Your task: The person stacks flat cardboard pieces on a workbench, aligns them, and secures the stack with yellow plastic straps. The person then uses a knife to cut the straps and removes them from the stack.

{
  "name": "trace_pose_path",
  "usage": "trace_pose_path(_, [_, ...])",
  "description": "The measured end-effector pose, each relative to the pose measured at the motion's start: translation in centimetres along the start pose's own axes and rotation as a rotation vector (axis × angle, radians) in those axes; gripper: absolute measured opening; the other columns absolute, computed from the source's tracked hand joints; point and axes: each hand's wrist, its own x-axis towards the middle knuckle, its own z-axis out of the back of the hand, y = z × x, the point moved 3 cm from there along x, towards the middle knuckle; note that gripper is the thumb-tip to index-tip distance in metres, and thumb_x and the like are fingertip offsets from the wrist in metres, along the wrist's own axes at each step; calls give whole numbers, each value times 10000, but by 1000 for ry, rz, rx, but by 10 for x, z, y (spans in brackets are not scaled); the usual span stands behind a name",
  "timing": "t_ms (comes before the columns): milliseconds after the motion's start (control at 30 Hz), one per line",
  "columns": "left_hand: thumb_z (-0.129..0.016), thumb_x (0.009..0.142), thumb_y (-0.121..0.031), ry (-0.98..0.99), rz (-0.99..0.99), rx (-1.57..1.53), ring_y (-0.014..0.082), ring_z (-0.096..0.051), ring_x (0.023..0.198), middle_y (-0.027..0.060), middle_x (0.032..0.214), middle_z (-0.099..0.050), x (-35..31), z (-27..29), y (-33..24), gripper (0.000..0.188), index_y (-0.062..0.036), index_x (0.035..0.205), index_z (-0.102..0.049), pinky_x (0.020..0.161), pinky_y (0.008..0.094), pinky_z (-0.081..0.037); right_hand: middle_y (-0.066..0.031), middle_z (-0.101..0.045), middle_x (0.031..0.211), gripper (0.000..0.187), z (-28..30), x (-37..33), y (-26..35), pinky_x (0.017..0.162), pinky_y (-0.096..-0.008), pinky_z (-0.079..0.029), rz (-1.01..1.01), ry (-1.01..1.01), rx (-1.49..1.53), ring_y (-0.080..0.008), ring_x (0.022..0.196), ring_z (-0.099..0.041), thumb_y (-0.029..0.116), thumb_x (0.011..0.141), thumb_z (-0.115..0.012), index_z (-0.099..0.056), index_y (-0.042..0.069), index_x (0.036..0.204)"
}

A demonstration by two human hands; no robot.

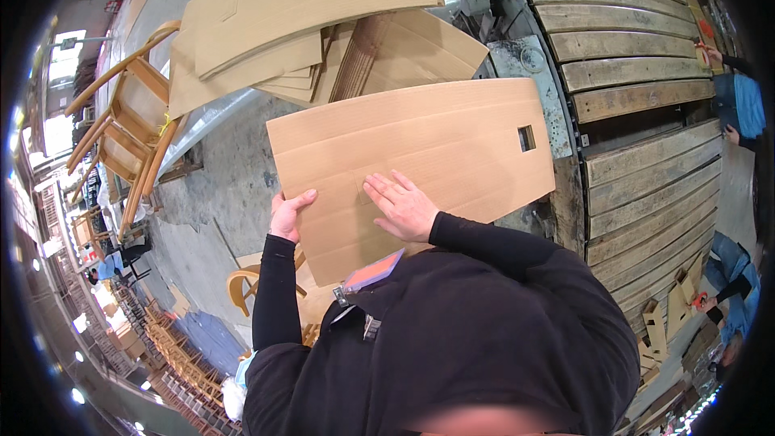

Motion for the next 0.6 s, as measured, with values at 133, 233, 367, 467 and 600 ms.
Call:
trace_pose_path(133, [-781,686,19,-33,-19,-15,245,-645,951,139,1070,-654,2,-5,4,509,34,1137,-545,862,377,-522,-236,-416,1424,835,-7,8,4,1160,-469,-205,-44,217,-108,-325,1365,-371,468,805,-659,-381,-75,1375])
trace_pose_path(233, [-787,668,37,-95,-82,23,243,-650,945,133,1075,-657,0,-8,5,523,34,1134,-549,857,372,-525,-261,-442,1387,1006,-8,19,9,1169,-465,-169,-42,275,-196,-314,1349,-392,630,716,-675,-404,-109,1341])
trace_pose_path(367, [-775,669,58,-71,-117,24,242,-657,937,133,1074,-660,-6,-4,10,524,30,1142,-553,863,368,-530,-263,-546,1256,1043,-25,34,0,1169,-455,-143,-164,715,-17,-303,1295,-451,730,633,-670,-498,-124,1209])
trace_pose_path(467, [-753,683,78,-60,-111,-35,247,-657,942,137,1076,-659,2,0,10,516,31,1153,-546,863,369,-535,-185,-666,933,984,-15,42,3,1143,-444,-191,57,136,-168,-285,1016,-634,783,597,-649,-572,-96,1031])
trace_pose_path(600, [-706,719,112,72,-115,-110,261,-624,1030,155,1177,-602,5,-6,9,602,5,1256,-456,885,388,-534,-120,-663,815,841,-19,28,-1,981,-394,-317,-117,524,-117,-254,839,-655,766,596,-665,-620,-27,872])
